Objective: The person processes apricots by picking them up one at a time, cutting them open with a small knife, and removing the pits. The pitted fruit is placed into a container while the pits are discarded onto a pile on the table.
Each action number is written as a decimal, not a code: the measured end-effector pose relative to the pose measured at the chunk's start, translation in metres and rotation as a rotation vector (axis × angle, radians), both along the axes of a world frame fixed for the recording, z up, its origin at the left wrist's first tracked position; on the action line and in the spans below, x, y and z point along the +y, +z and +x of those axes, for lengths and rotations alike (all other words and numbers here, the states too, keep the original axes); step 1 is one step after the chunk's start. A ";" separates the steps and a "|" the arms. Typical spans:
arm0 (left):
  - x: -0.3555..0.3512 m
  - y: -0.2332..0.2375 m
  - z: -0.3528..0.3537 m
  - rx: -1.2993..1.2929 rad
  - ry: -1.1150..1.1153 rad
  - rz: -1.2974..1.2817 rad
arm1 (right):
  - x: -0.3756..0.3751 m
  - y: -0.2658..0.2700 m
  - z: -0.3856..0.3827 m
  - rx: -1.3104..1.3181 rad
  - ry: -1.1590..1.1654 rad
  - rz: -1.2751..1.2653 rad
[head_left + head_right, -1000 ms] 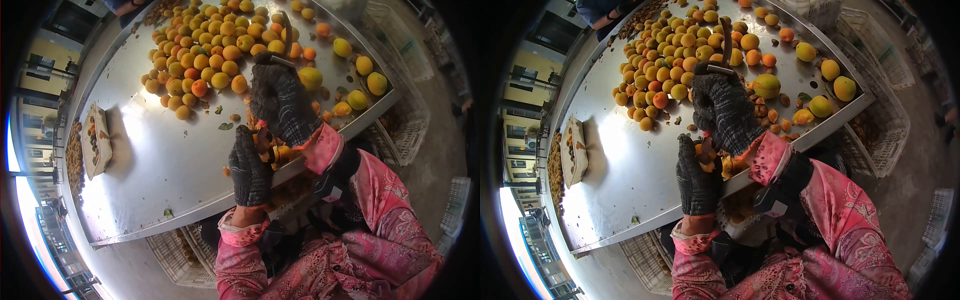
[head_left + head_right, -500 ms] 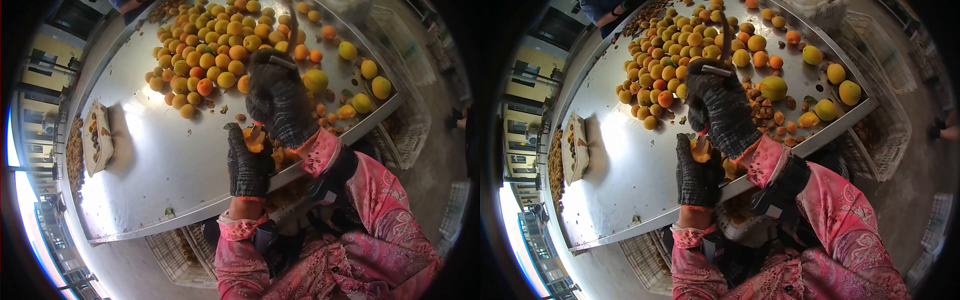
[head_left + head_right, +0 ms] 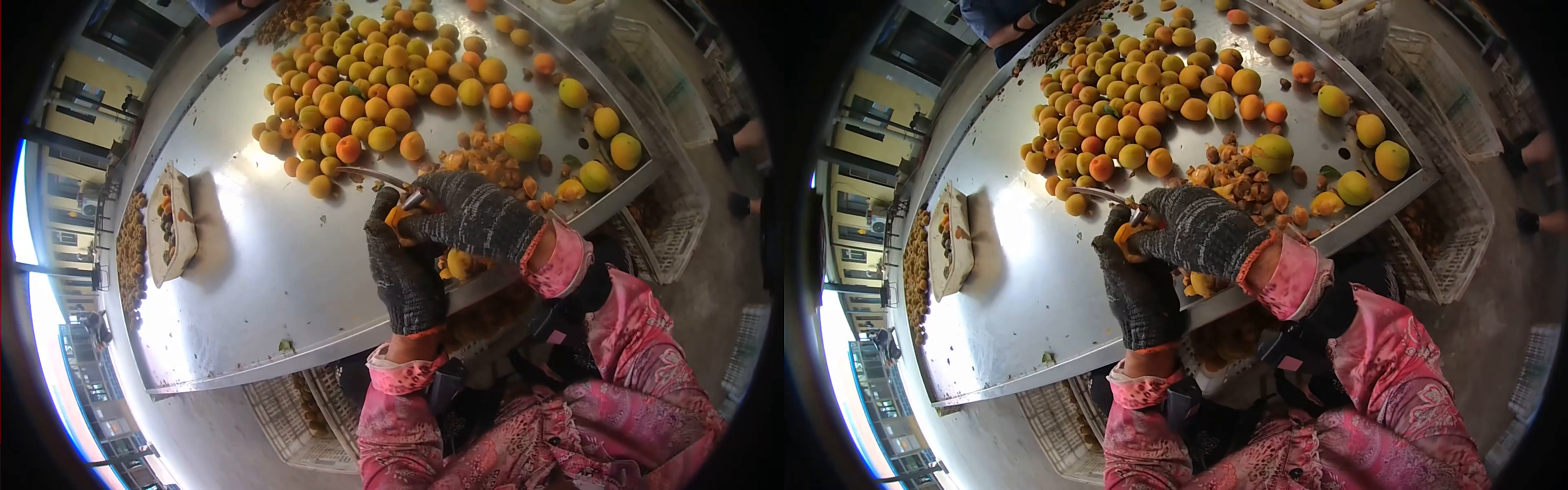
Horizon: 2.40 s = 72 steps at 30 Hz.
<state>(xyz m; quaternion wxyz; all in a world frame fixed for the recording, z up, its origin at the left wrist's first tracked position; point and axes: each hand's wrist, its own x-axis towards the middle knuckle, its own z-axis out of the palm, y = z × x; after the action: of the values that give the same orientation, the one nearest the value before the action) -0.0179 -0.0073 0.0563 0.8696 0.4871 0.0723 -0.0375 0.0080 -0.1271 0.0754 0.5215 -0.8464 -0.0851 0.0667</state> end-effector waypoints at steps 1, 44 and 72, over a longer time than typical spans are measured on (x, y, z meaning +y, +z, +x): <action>0.001 0.004 -0.003 -0.002 -0.002 -0.001 | -0.004 0.001 0.003 0.021 0.011 -0.015; 0.009 0.009 0.068 -0.120 -0.397 0.436 | -0.044 -0.018 -0.017 -0.505 -0.156 -0.194; 0.017 0.011 0.029 -0.363 -0.120 0.796 | -0.002 -0.002 -0.036 -0.552 -0.028 -0.233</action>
<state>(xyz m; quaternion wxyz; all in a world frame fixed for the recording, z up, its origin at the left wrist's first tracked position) 0.0113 0.0092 0.0675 0.6092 0.7860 -0.1014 0.0291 -0.0283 -0.1295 0.0730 0.3789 -0.8877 -0.2038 -0.1639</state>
